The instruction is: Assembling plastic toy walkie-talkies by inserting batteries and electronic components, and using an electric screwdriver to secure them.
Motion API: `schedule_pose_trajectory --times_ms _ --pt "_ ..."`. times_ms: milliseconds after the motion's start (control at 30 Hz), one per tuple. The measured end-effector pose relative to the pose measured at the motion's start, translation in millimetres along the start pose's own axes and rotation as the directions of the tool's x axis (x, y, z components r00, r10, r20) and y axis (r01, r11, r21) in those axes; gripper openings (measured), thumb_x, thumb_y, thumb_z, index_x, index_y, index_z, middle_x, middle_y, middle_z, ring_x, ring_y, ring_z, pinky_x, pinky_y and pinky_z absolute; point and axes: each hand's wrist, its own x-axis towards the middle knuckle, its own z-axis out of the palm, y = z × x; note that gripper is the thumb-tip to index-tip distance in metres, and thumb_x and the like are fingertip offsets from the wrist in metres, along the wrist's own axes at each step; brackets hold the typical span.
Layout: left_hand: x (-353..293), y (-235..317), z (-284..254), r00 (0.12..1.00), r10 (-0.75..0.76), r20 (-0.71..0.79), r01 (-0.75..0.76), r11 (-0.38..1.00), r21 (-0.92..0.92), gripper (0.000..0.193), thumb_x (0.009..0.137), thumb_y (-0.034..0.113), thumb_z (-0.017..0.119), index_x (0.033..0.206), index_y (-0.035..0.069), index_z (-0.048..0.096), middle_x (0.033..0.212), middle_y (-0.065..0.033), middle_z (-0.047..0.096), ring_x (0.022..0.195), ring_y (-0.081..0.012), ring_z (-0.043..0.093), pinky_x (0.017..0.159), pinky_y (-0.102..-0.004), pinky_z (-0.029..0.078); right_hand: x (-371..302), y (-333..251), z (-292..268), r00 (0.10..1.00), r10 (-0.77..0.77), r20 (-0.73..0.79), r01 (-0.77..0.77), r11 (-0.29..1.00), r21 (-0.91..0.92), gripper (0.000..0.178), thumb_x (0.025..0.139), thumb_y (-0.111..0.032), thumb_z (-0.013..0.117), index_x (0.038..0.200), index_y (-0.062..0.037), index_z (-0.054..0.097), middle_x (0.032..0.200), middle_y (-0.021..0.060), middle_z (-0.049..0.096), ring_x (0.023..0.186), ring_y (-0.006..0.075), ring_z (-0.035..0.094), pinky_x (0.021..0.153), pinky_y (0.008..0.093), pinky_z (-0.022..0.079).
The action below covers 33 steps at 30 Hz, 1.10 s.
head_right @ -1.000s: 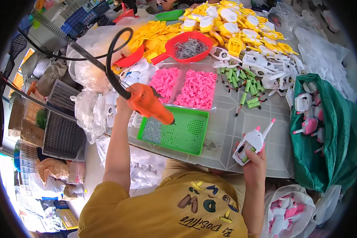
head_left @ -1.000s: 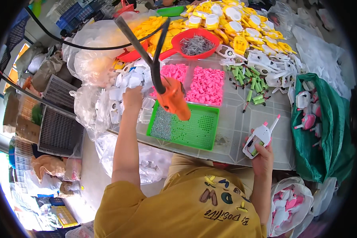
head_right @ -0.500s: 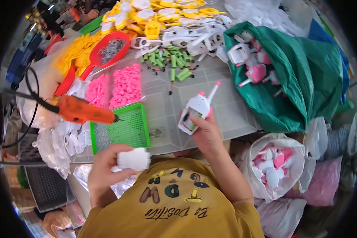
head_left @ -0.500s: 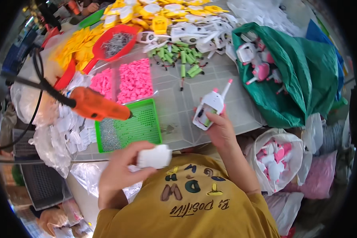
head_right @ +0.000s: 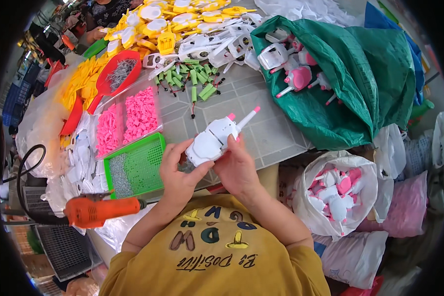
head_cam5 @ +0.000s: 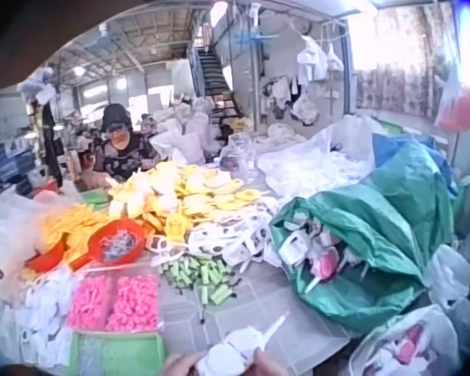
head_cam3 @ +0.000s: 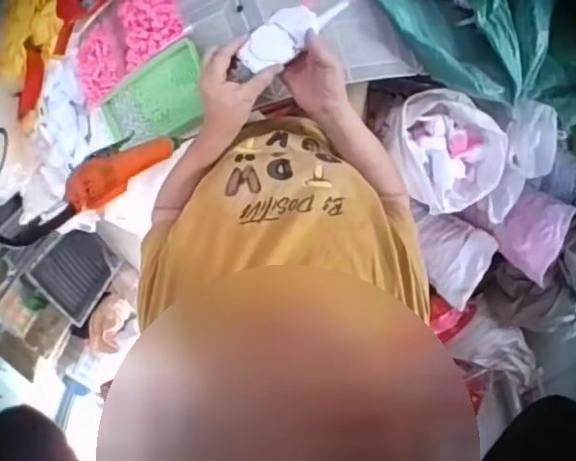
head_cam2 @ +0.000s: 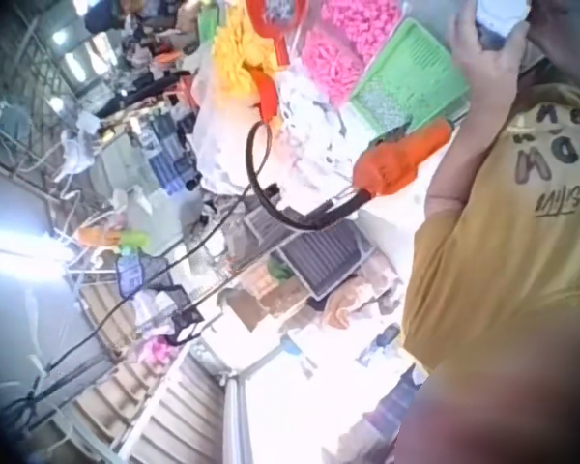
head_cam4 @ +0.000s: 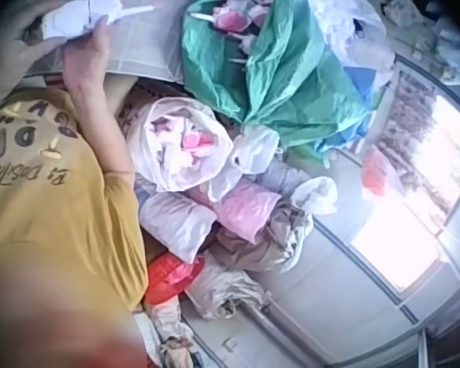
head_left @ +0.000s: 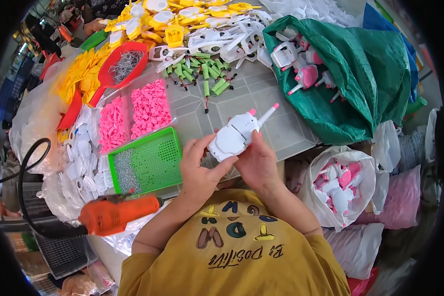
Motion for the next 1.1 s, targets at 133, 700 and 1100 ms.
schedule_pose_trajectory --times_ms 133,700,1100 --pt "0.9 -2.4 2.9 0.999 0.035 -0.019 -0.034 0.999 0.018 0.062 0.067 0.019 0.096 0.12 0.002 0.068 0.099 -0.0095 0.061 0.087 -0.0237 0.061 0.075 -0.0342 0.051 0.2 -1.1 3.5 1.0 0.006 0.019 -0.007 0.996 0.085 0.05 0.105 -0.029 0.054 0.148 -0.0126 0.035 0.145 0.0141 0.05 0.137 0.0363 0.051 0.115 0.057 0.041" --pt "-42.1 -5.8 -90.3 0.843 0.488 0.228 -0.539 0.768 0.346 0.049 0.079 0.003 0.081 0.123 -0.002 0.06 0.106 -0.0145 0.062 0.091 -0.0255 0.062 0.075 -0.0412 0.051 16.1 -12.4 -7.7 0.988 -0.025 -0.15 0.016 0.998 -0.057 0.058 0.091 -0.004 0.067 0.141 -0.0098 0.039 0.127 0.0118 0.059 0.123 0.035 0.064 0.103 0.0476 0.055" --pt "42.3 -29.4 -135.7 0.946 -0.1 -0.308 0.013 0.961 -0.275 0.028 0.086 0.0 0.075 0.111 -0.005 0.065 0.113 -0.0115 0.069 0.098 -0.0179 0.066 0.089 -0.0331 0.052 33.8 27.4 -6.2 0.995 0.049 -0.091 -0.101 0.635 -0.766 0.076 0.083 -0.008 0.082 0.144 0.0006 0.038 0.125 0.0114 0.063 0.115 0.0238 0.063 0.102 0.0382 0.05"
